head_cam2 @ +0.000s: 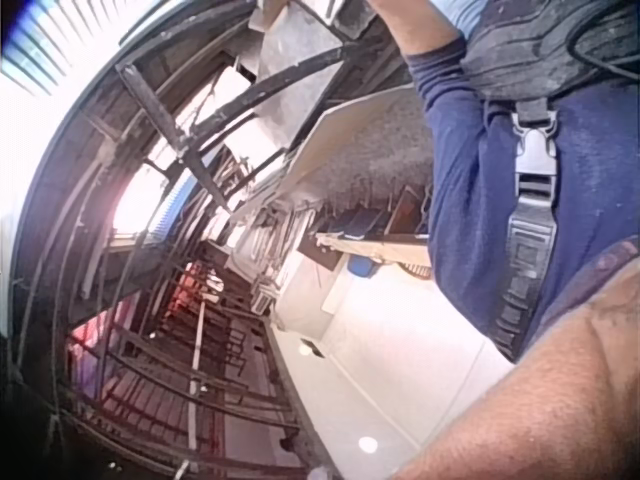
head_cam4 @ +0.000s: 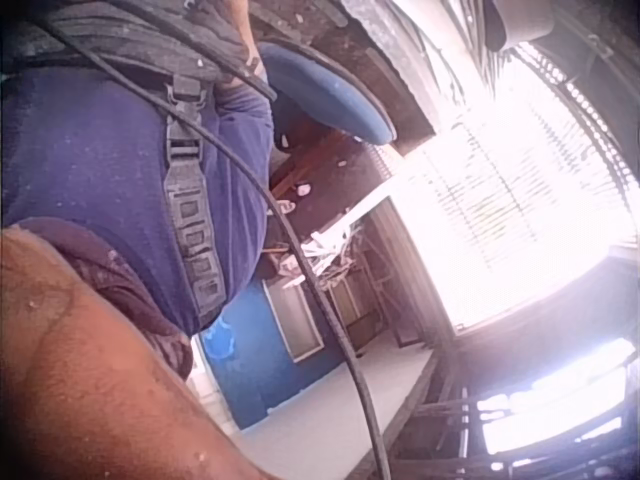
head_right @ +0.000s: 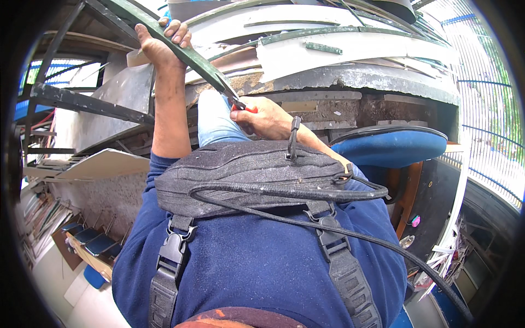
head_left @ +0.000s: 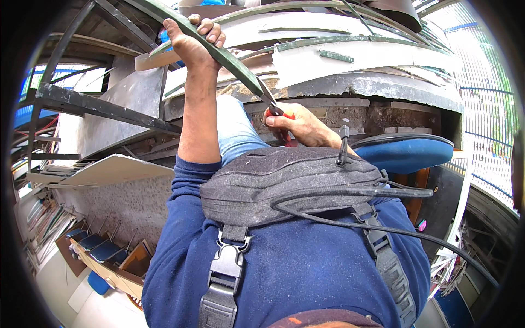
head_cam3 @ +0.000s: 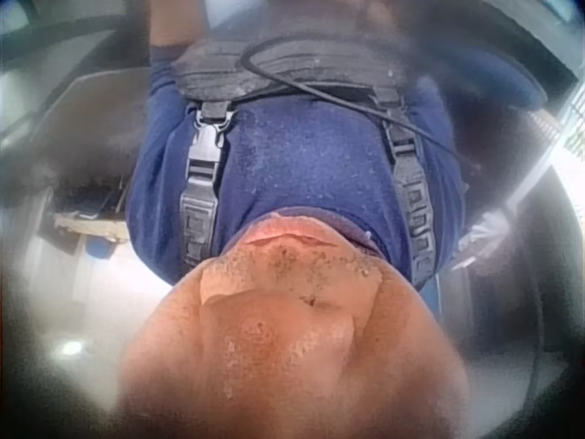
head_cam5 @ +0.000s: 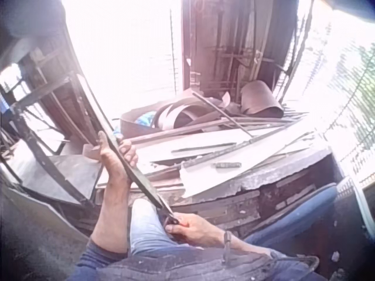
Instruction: The person cuts a green metal strip using shears, then measures the strip with a measuring tape and places the shears on a desk.
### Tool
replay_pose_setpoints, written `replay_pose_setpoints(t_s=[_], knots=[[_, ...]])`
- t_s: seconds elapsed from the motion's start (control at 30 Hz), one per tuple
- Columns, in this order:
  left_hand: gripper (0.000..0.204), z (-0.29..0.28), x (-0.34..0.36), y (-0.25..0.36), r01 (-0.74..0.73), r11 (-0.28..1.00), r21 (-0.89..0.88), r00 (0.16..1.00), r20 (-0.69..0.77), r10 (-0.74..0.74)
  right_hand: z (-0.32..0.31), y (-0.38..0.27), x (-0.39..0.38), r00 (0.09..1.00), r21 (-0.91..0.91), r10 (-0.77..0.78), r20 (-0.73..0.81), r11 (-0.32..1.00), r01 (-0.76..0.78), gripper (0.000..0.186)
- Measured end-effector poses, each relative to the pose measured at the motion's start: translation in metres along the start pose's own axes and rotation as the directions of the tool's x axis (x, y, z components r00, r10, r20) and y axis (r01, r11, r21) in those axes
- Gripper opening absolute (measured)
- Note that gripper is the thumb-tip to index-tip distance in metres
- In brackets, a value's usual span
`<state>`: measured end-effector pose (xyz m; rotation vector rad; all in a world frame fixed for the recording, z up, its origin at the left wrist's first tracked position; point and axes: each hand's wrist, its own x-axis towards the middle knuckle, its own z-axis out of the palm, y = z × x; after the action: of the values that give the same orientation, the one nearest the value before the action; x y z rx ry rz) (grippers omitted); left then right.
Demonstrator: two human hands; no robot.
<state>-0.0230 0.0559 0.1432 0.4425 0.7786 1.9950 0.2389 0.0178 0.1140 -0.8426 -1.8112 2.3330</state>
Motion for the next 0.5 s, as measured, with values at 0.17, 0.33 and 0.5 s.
replay_pose_setpoints(t_s=[0.17, 0.33, 0.5], knots=[[0.057, 0.011, -0.003, 0.000, -0.044, 0.997, 0.063, 0.997, 0.064, 0.040, 0.005, 0.002, -0.003, 0.998, 0.127, 0.059, -0.009, 0.990, -0.058, 0.021], [0.062, 0.014, 0.000, 0.002, -0.067, 0.993, 0.095, 0.989, 0.140, 0.053, 0.002, 0.002, -0.003, 0.999, 0.160, 0.043, 0.002, 0.986, -0.042, 0.021], [0.057, 0.028, -0.005, 0.007, -0.111, 0.949, 0.295, 0.993, 0.006, 0.115, 0.004, 0.005, 0.001, 0.999, 0.234, -0.047, -0.022, 0.971, 0.051, 0.026]])
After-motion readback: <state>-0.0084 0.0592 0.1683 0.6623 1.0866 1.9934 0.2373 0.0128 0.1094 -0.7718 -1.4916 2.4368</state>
